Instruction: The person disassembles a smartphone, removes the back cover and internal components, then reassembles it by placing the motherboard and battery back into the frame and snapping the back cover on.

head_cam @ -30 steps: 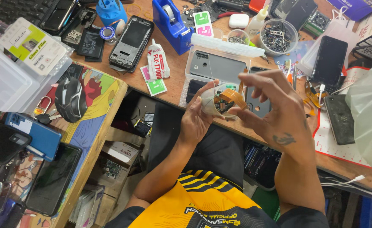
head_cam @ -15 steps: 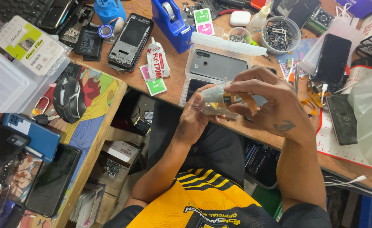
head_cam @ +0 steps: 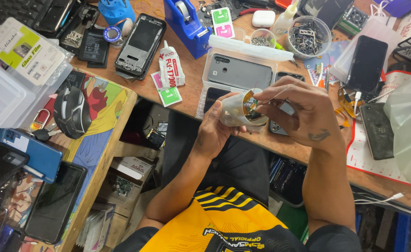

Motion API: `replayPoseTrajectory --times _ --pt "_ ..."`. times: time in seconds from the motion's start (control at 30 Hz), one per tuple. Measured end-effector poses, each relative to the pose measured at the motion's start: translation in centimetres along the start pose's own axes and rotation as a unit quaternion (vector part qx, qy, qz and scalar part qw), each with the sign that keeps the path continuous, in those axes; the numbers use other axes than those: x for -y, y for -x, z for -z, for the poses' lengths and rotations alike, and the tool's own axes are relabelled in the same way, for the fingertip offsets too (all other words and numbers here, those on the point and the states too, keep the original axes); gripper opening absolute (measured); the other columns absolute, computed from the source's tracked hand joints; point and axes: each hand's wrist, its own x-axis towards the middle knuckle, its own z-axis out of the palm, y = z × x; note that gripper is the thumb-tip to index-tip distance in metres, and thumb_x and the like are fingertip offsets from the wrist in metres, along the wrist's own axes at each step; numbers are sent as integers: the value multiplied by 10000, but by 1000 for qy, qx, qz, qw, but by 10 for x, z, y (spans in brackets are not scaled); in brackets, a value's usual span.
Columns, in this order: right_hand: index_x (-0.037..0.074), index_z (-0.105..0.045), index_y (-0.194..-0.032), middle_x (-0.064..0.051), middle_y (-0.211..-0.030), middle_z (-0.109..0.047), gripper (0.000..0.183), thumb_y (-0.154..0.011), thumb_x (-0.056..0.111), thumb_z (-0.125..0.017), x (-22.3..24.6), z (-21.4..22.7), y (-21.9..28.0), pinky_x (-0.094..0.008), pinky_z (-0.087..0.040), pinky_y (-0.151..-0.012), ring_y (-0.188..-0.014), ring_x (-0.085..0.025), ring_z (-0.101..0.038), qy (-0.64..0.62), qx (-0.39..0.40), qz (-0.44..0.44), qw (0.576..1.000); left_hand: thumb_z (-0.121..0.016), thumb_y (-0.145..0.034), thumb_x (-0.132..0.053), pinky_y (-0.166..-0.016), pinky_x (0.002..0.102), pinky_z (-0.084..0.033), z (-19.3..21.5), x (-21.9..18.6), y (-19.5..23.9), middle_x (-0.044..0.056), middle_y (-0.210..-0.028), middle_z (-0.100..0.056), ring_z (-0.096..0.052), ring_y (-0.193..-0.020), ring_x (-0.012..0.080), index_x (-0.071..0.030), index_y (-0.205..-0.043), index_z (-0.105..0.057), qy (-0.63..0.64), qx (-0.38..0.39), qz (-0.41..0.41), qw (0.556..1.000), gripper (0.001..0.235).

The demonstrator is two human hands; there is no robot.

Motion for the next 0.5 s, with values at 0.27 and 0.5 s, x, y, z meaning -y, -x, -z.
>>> replayPoseTrajectory --times 0.27,0.5 --pt "12 -739 -1025 -87 -996 -677 406 -780 -218 -511 -1 13 6 -233 -564 -696 -868 -106 -681 -158 -34 -76 984 -356 -1138 -415 -714 287 -544 -5 -5 0 170 -1214 -658 -682 -851 210 56 -1511 -429 17 3 3 1000 606" --pt "-30 -730 -1056 -110 -1019 -684 122 -949 -81 -762 -12 16 14 -181 -487 -677 -831 -75 -634 -131 -74 -47 987 -331 -1126 -405 -720 295 -557 -5 -6 0 174 -1273 -637 -684 -872 202 51 -1526 -412 44 0 24 999 613"
